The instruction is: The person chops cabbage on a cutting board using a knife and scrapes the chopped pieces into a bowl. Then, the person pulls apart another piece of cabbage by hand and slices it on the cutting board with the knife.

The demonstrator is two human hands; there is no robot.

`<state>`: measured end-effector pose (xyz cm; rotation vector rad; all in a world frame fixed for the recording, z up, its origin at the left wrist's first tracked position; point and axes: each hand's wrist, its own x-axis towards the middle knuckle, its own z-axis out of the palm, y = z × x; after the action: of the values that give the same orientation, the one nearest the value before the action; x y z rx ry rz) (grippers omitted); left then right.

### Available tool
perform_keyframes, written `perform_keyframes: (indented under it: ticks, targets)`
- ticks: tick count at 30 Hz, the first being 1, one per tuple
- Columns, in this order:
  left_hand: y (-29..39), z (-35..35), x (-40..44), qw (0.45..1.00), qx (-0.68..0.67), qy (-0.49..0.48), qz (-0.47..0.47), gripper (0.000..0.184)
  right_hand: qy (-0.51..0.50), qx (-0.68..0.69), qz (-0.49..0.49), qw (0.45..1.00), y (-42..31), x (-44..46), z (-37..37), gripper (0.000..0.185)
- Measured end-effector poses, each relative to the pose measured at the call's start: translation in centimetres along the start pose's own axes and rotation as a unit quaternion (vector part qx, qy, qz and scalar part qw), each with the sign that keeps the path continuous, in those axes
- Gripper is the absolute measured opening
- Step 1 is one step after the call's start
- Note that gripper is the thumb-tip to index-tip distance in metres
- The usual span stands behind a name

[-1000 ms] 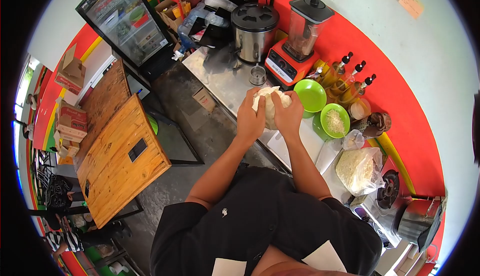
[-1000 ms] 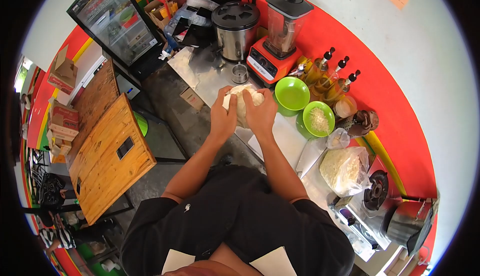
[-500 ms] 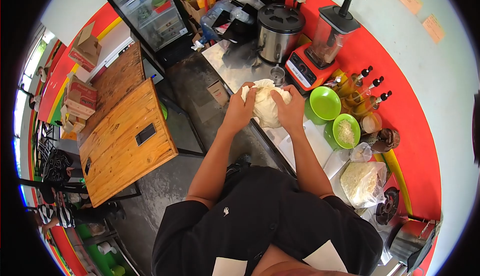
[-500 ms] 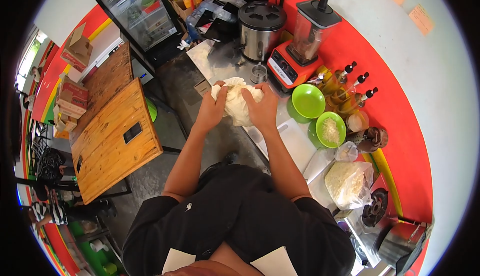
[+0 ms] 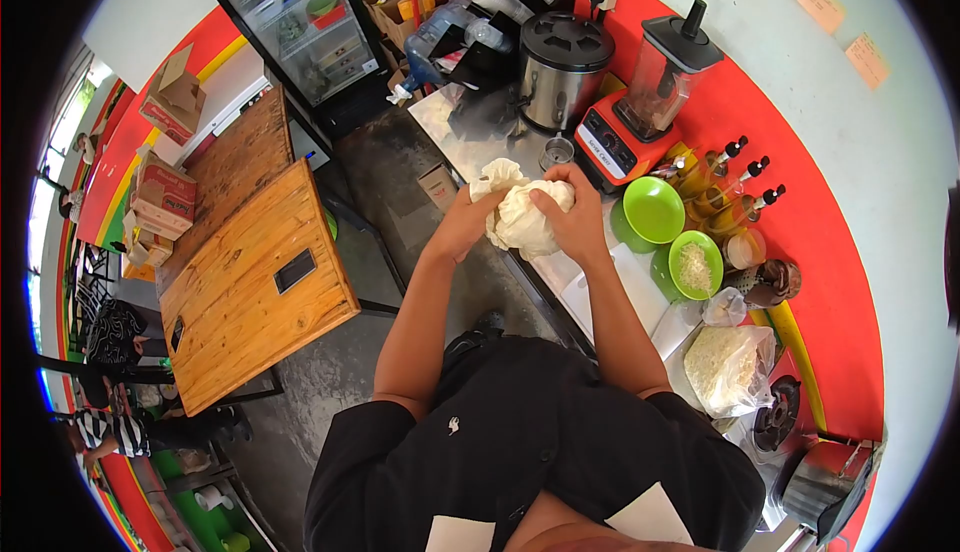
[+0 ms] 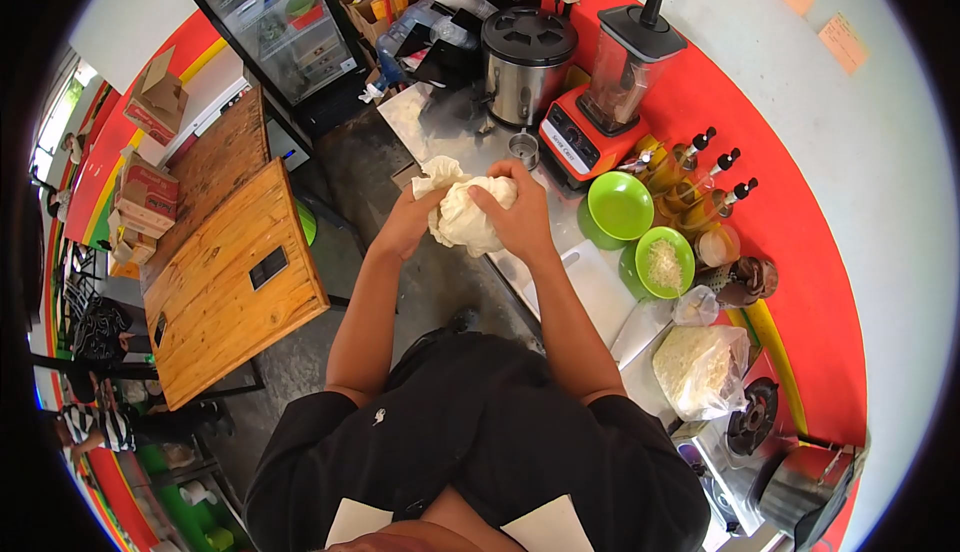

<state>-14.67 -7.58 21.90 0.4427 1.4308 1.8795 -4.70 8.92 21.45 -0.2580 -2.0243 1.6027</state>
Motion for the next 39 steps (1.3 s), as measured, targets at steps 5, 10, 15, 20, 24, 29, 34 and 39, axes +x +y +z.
perform_keyframes:
  ticks: [5, 10, 15, 20, 24, 29, 34, 39]
  targets:
    - [-0.7, 0.6, 1.1, 0.984, 0.158, 0.009, 0.086, 0.020, 0.075, 0.032, 0.131, 0.988, -0.2, -0.6, 0.9, 0.057]
    - [-2.3, 4.0, 0.8, 0.961, 0.223, 0.017, 0.160, 0.025, 0.092, 0.208, 0.197, 0.954, 1.8, -1.2, 0.4, 0.067]
    - [-3.2, 4.7, 1.9, 0.971, 0.220, 0.005, 0.095, 0.023, 0.125, 0.167, 0.174, 0.962, 2.3, -2.7, -1.1, 0.066]
    - [-3.3, 5.0, 3.0, 0.950, 0.287, -0.079, 0.092, 0.021, 0.156, 0.127, 0.176, 0.964, 2.3, -3.7, -2.0, 0.069]
    - [-5.1, 6.2, 3.8, 0.942, 0.304, -0.059, 0.127, 0.020, 0.175, 0.139, 0.176, 0.959, 3.6, -4.1, -2.9, 0.069]
    - [-6.6, 6.5, 5.0, 0.940, 0.311, -0.079, 0.114, 0.019, 0.175, 0.177, 0.196, 0.949, 5.9, -4.7, -4.1, 0.065]
    - [-8.4, 5.3, 5.9, 0.961, 0.252, -0.101, 0.051, 0.018, 0.168, 0.232, 0.255, 0.924, 4.9, -4.9, -3.7, 0.063]
    - [-8.9, 3.8, 5.6, 0.977, 0.195, -0.089, -0.015, 0.018, 0.142, 0.294, 0.241, 0.914, 7.1, -4.9, -2.8, 0.065]
